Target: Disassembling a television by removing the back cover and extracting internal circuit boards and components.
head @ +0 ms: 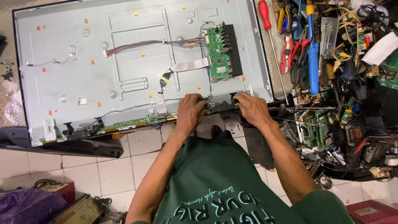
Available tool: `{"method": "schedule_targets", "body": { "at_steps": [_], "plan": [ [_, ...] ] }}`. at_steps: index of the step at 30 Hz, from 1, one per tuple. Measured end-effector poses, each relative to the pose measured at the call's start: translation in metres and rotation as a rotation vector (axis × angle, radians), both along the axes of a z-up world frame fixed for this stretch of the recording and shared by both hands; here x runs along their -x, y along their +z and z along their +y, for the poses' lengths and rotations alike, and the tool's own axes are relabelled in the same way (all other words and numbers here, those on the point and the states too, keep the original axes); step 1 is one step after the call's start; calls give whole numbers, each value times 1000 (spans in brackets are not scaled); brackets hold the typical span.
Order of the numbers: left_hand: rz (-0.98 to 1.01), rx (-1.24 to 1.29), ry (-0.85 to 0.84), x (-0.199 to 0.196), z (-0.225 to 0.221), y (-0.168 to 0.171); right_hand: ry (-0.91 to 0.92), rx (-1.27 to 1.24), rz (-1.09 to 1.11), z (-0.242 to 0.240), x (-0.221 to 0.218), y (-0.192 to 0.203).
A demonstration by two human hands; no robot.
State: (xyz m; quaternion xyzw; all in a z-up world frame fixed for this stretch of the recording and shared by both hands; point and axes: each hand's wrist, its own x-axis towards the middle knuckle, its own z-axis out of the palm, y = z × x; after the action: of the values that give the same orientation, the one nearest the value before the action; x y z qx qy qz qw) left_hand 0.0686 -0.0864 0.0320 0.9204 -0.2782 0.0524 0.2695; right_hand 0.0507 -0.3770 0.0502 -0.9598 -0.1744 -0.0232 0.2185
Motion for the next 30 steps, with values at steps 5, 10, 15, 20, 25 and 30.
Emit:
{"method": "schedule_targets", "body": {
  "at_steps": [5, 10, 15, 20, 25, 30],
  "plan": [
    [42, 69, 27, -1, 0, 4, 10, -44, 27, -1, -1, 4],
    [29, 117, 19, -4, 1, 4, 14, -83, 24, -2, -1, 7],
    [52, 125, 24, -5, 1, 7, 12, -112, 43, -8, -3, -7],
    [61, 114, 23, -6, 0, 15, 6, -126, 63, -6, -3, 2],
    [85, 132, 19, -6, -1, 16, 10, -143, 71, -4, -4, 10],
    [111, 139, 24, -7, -2, 20, 17, -162, 77, -6, -5, 3]
  ]
}}
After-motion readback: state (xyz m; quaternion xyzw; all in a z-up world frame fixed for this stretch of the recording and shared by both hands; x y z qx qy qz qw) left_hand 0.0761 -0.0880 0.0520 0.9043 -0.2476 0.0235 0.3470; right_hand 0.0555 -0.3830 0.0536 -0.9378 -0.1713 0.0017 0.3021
